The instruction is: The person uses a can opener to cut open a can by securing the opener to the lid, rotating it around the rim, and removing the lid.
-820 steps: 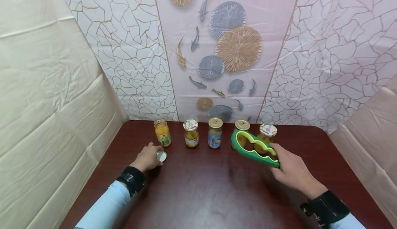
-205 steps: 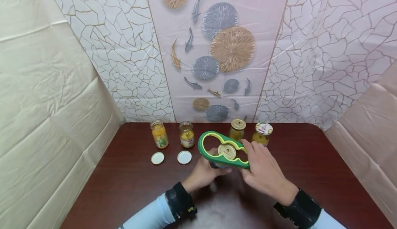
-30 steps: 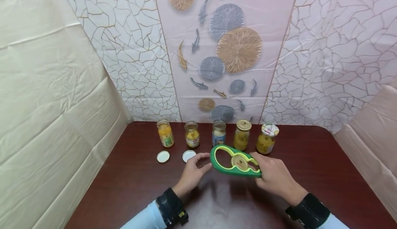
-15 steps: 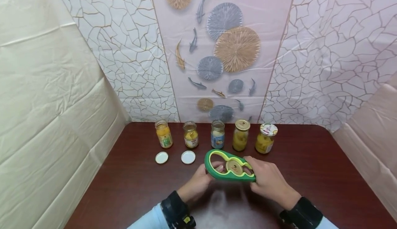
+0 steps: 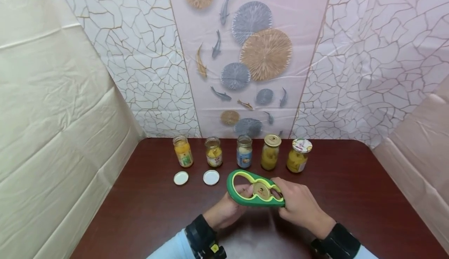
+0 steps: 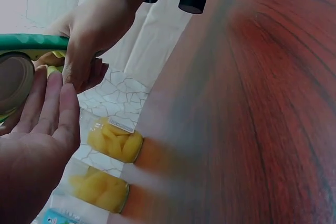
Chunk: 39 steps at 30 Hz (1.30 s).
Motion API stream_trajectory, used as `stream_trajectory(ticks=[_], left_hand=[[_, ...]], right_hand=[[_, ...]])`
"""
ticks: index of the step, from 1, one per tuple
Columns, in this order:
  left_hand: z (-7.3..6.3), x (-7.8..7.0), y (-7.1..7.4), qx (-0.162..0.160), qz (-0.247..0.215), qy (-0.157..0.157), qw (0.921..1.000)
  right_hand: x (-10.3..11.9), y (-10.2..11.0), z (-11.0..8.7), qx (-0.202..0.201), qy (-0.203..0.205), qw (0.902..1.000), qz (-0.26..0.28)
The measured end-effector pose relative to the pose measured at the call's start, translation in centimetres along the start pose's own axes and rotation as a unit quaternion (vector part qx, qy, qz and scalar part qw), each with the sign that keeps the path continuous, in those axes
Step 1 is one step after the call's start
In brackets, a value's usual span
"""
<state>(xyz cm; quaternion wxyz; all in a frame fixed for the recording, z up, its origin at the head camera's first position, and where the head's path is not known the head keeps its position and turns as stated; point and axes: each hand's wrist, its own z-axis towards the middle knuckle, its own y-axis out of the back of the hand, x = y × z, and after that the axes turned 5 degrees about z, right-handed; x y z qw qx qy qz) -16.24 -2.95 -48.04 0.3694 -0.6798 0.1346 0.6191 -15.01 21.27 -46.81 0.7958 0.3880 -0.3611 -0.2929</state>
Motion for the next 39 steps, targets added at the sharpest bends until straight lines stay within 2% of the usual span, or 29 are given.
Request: stream_trajectory(ticks=[8,15,17,19,23,27,31,34,39], left_hand=[[0.2,0.1,0.2,0.058,-0.045,-0.013,0.9972],[0.1,-0.1,0.3,0.068,-0.055,-0.002,0.9961],[0.1,-0.1,0.2,0.073,-0.056,-0.007,0.9958],[0.1,-0.1,0.1,0.071,-0.058,-0.009,0.9958],[0.1,0.0,0.0,0.070,-0.059,-0.033,0.9953],[0.1,0.1,0.0,0.044,-0.050,-0.016,0.9976],[-0.4,0.0,0.4,0.018,-0.035,0.015,0.9991],[-1.1,-0.3,0.8,0.015,-0.011,0.029,0.9994],[-1.9,-1.1,1.1,0.011,0.014,0.034,0.9993]], right_hand=[[0.3,-0.3,0.1,-0.013,0.006,0.9998,0.011],[0.5,-0.6,0.3,-0.018,0.004,0.9998,0.009],[0.5,-0.6,0.2,-0.018,0.002,0.9998,0.008],[0.5,-0.6,0.2,-0.018,0.002,0.9998,0.008],[0.4,-0.5,0.3,-0.023,0.007,0.9997,0.005],[-0.1,-0.2,0.2,-0.031,0.012,0.9994,-0.012],[-1.1,0.2,-0.2,-0.056,0.023,0.9977,-0.030],[-1.9,0.6,-0.8,-0.077,0.026,0.9960,-0.039],[-3.0,1.0,-1.4,-0.085,0.009,0.9955,-0.042]])
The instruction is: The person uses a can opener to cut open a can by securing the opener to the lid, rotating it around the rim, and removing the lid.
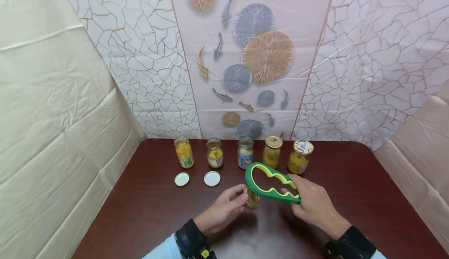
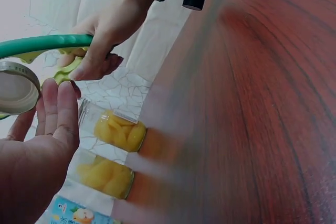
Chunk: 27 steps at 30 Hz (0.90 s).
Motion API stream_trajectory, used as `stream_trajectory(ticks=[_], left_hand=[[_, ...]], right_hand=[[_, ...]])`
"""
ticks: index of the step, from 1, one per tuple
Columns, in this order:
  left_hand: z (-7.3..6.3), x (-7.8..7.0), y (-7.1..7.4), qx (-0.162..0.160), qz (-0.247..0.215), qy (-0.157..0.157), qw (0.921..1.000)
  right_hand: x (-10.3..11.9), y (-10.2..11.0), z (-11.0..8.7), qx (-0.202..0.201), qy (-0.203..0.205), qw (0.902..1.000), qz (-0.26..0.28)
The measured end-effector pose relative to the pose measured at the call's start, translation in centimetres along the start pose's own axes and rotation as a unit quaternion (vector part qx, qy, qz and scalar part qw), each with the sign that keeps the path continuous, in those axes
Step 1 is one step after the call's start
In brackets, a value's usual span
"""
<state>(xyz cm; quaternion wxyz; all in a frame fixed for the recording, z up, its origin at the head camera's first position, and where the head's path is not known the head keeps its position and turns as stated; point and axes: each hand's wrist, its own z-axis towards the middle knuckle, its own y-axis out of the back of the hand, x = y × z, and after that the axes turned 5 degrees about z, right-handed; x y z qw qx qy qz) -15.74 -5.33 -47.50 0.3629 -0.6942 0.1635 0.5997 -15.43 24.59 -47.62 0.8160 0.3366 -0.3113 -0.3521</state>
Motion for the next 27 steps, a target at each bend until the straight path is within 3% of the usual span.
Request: stream_trajectory(ticks=[7,11,13,15,17,18,22,27], left_hand=[[-0.1,0.2,0.2,-0.006,0.026,0.016,0.9995],[0.2,0.3,1.0,-0.024,0.054,0.007,0.9982],[0.6,0.4,1.7,-0.041,0.089,0.005,0.9951],[1.1,0.5,2.5,-0.059,0.154,0.000,0.9864],[1.5,0.5,3.3,-0.070,0.246,-0.001,0.9667],[1.8,0.6,3.7,-0.075,0.296,0.000,0.9521],[2.6,0.7,4.8,-0.062,0.467,0.008,0.8821],[3.5,1.3,5.2,-0.034,0.611,0.016,0.7906]], right_hand=[[-0.4,-0.1,0.2,-0.008,0.003,1.0000,-0.003],[-0.4,-0.1,0.0,-0.018,-0.014,0.9997,-0.003],[-0.4,-0.1,-0.2,-0.017,-0.022,0.9996,-0.001],[-0.4,-0.1,-0.4,-0.012,-0.030,0.9995,0.000],[-0.4,-0.1,-0.5,-0.008,-0.036,0.9993,-0.002],[-0.4,0.0,-0.5,-0.006,-0.039,0.9992,-0.003],[-0.3,0.1,-0.6,-0.005,-0.043,0.9991,-0.003],[-0.2,0.2,-0.6,-0.002,-0.045,0.9990,-0.002]])
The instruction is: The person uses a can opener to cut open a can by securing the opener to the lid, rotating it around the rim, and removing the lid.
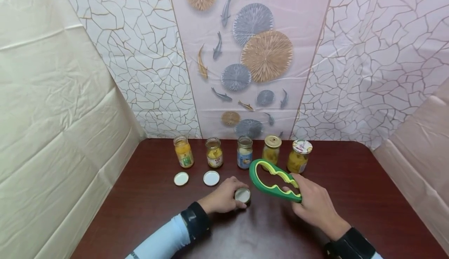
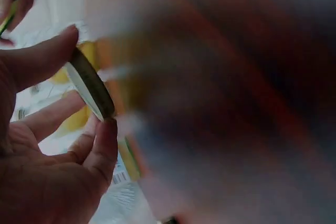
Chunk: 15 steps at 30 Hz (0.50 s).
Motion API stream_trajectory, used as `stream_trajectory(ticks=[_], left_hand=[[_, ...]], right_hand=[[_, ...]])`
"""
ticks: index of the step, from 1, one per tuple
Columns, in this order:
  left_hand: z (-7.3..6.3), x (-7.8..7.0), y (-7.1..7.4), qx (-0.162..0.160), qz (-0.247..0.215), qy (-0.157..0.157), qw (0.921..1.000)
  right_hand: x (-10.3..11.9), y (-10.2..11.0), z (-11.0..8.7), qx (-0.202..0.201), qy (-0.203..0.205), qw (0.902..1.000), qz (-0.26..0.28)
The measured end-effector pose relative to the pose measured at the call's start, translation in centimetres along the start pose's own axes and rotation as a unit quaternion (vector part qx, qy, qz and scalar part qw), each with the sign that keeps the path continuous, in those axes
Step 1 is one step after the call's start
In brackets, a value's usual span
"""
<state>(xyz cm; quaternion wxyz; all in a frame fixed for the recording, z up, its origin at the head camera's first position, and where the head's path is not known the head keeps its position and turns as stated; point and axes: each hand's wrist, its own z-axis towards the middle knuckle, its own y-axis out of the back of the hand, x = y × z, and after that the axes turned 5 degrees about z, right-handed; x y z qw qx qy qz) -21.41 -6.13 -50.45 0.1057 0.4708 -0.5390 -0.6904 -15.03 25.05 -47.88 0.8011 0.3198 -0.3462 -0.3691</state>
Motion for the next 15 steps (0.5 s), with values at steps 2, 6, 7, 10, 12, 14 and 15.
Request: stream_trajectory(ticks=[2,6,7,10,12,14,15], left_hand=[[0.6,0.7,-0.9,-0.002,0.048,-0.017,0.9987],[1.1,1.0,-1.2,-0.001,0.080,-0.029,0.9964],[1.1,0.9,-1.1,0.000,0.084,-0.027,0.9961],[2.0,2.5,-2.2,-0.006,0.088,-0.031,0.9956],[2.2,2.9,-2.5,-0.003,0.098,-0.027,0.9949],[2.2,3.0,-2.6,-0.008,0.094,-0.035,0.9950],[2.0,2.3,-2.1,-0.002,0.091,-0.029,0.9954]], right_hand=[[0.0,0.1,0.0,0.006,-0.008,1.0000,-0.002],[0.1,0.3,-0.1,0.013,-0.017,0.9998,-0.004],[0.0,0.4,0.0,0.011,-0.015,0.9998,-0.004],[-0.1,0.2,0.1,0.002,-0.001,1.0000,-0.005],[-0.3,0.1,0.1,-0.003,0.009,0.9999,-0.004],[-0.4,0.1,0.2,-0.005,0.014,0.9999,-0.005],[-0.4,0.1,0.1,-0.004,0.015,0.9999,-0.005]])
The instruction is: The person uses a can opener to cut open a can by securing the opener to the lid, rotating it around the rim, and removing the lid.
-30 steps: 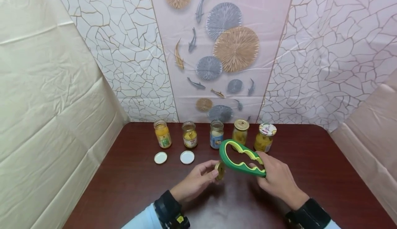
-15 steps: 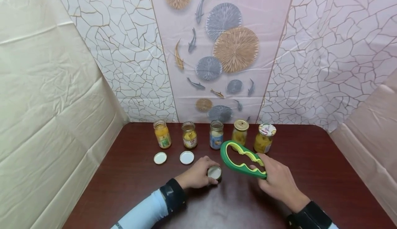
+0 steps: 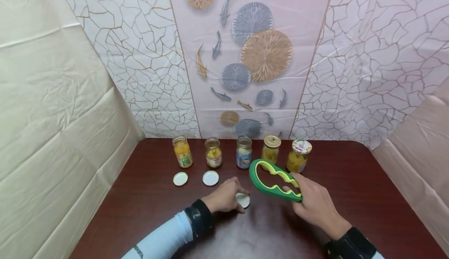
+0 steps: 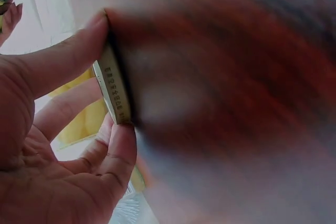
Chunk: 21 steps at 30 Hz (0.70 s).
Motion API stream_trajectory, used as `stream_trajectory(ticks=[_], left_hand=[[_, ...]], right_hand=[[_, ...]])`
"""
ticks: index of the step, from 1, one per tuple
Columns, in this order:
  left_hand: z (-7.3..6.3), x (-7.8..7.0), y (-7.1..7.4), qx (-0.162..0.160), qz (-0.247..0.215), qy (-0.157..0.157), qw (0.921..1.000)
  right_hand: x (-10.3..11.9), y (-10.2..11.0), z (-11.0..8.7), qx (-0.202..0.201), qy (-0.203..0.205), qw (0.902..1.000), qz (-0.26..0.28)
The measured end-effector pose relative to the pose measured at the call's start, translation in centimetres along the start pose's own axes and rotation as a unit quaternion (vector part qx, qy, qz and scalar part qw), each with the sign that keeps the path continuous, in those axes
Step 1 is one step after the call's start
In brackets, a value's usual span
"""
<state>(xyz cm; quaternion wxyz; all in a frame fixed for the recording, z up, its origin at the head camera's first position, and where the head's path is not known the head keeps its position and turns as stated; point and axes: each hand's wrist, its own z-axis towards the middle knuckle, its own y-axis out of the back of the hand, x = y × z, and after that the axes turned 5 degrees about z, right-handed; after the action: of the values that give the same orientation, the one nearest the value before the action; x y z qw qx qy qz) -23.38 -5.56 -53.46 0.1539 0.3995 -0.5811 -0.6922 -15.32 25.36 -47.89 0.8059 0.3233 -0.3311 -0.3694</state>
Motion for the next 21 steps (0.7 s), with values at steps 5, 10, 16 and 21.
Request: stream_trajectory(ticks=[5,10,16,21], left_hand=[[0.1,-0.4,0.8,0.011,-0.009,0.014,0.9998],[2.3,2.2,-0.8,0.034,0.000,0.022,0.9992],[3.6,1.2,1.6,0.055,0.003,0.045,0.9975],[3.6,0.2,3.0,0.054,-0.006,0.062,0.9966]], right_hand=[[0.0,0.0,-0.1,-0.002,0.000,1.0000,0.003],[0.1,0.0,-0.2,-0.006,-0.001,1.0000,0.007],[0.4,0.0,0.2,-0.019,0.017,0.9996,0.013],[0.6,0.0,0.3,-0.018,0.018,0.9996,0.011]])
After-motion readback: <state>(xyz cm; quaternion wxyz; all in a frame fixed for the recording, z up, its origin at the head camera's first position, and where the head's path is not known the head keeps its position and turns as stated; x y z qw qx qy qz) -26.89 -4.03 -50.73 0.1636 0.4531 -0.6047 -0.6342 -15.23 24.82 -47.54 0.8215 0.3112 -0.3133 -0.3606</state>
